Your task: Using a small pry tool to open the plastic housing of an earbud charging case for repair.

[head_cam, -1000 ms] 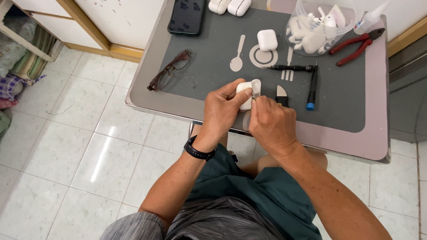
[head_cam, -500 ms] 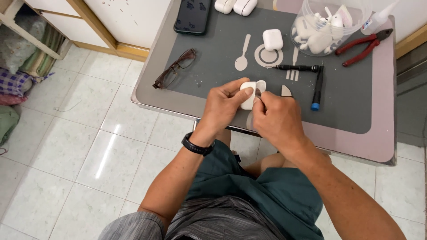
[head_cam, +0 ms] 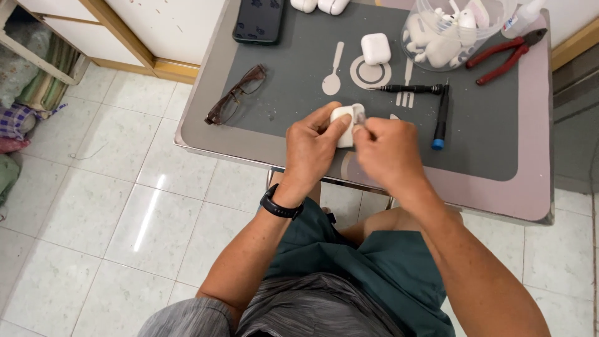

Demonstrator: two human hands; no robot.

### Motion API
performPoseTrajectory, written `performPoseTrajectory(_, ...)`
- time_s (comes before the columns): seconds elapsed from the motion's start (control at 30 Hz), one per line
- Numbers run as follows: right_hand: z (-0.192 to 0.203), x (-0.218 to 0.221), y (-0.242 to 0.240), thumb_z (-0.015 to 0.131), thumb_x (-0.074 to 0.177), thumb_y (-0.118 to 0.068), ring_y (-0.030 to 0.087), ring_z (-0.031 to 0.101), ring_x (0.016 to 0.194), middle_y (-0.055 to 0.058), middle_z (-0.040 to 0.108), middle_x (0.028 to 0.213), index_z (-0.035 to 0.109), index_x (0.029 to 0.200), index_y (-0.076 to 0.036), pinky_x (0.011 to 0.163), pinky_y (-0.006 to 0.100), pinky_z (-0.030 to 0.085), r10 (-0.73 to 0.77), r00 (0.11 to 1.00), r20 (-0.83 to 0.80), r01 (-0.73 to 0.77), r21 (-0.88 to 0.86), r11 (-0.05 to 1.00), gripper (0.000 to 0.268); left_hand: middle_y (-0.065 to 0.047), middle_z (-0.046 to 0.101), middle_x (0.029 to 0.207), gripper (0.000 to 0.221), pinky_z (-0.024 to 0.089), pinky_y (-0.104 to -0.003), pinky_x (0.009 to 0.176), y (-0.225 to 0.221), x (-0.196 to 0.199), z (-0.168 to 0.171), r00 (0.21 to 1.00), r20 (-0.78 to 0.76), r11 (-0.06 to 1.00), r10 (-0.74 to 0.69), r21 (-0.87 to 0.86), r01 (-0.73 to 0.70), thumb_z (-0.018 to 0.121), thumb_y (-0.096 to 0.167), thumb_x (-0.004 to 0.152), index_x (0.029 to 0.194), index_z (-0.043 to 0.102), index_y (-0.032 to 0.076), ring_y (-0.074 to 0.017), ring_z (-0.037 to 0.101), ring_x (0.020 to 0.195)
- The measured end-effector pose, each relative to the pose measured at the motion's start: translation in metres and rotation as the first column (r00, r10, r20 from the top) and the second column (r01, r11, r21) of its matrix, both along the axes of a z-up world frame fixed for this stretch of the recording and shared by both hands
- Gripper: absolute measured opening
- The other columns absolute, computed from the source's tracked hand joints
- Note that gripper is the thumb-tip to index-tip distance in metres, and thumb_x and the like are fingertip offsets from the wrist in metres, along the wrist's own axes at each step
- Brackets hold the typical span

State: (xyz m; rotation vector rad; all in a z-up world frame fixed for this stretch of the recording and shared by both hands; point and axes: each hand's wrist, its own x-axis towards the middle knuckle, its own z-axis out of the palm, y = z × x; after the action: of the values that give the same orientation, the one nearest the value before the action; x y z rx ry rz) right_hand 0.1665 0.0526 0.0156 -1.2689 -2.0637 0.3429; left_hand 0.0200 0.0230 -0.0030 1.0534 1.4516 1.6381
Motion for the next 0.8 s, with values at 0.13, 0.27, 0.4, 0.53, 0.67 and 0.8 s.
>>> performPoseTrajectory(0.13,-0.002,-0.009,-0.010,0.065,0.089,-0.015,0.044,0.059,0.055,0.016,0.044,0.045,0.049,0.058,-0.008,0.043,0.040,0.041,-0.073,0.997,-0.020,0.075,0.170,0.983,0.036,-0.021,0.077,0.094,0.039,0.064,-0.040,0.075,0.006,0.000,-0.010,1.000,0.009,0.999,0.013,0.050,-0.013,0.082,0.018,0.086,0.120,0.073,0.001,-0.0259,0.073,0.095)
performPoseTrajectory(0.27,0.010,-0.009,-0.020,0.066,0.091,-0.010,0.037,0.064,0.051,0.012,0.051,0.046,0.052,0.061,-0.009,0.042,0.039,0.045,-0.088,0.992,0.089,0.061,0.272,0.960,0.034,-0.021,0.077,0.095,0.036,0.064,-0.041,0.076,0.002,0.006,0.002,0.997,-0.064,0.998,0.046,0.038,-0.043,0.081,0.016,0.087,0.118,0.073,0.000,-0.0287,0.073,0.096)
performPoseTrajectory(0.4,0.008,-0.007,-0.020,0.066,0.094,-0.011,0.037,0.063,0.051,0.011,0.052,0.046,0.054,0.062,-0.008,0.042,0.039,0.045,-0.078,0.991,0.104,0.050,0.252,0.966,0.034,-0.021,0.076,0.097,0.037,0.065,-0.042,0.077,0.001,0.005,0.007,0.996,-0.076,0.999,0.047,0.001,-0.047,0.082,0.018,0.085,0.118,0.074,0.003,-0.0318,0.073,0.097)
performPoseTrajectory(0.53,-0.009,0.001,0.002,0.069,0.095,-0.020,0.032,0.059,0.047,0.009,0.046,0.041,0.056,0.059,-0.009,0.044,0.034,0.039,-0.026,0.981,-0.190,0.017,-0.051,0.999,0.040,-0.022,0.076,0.103,0.044,0.065,-0.041,0.077,0.021,-0.009,-0.025,0.986,0.137,0.993,-0.100,-0.052,0.108,0.079,0.021,0.089,0.127,0.069,0.001,-0.0274,0.074,0.096)
performPoseTrajectory(0.67,0.023,0.000,-0.020,0.063,0.099,-0.016,0.020,0.064,0.046,0.006,0.054,0.041,0.061,0.062,-0.009,0.050,0.030,0.049,-0.053,0.939,-0.341,-0.044,-0.269,0.962,0.038,-0.026,0.074,0.108,0.046,0.066,-0.041,0.079,0.013,-0.015,0.010,0.948,0.276,0.986,-0.158,-0.015,0.168,0.077,0.018,0.092,0.132,0.065,-0.002,-0.0281,0.074,0.097)
performPoseTrajectory(0.8,0.050,0.012,-0.071,0.054,0.107,-0.013,0.027,0.072,0.064,0.015,0.061,0.067,0.063,0.090,0.001,0.064,0.043,0.064,-0.196,0.500,-0.844,-0.279,-0.371,0.886,0.024,-0.028,0.072,0.112,0.047,0.067,-0.042,0.077,0.014,-0.018,0.013,0.905,0.375,0.978,-0.201,0.020,0.208,0.072,0.015,0.095,0.136,0.060,-0.004,-0.0307,0.073,0.097)
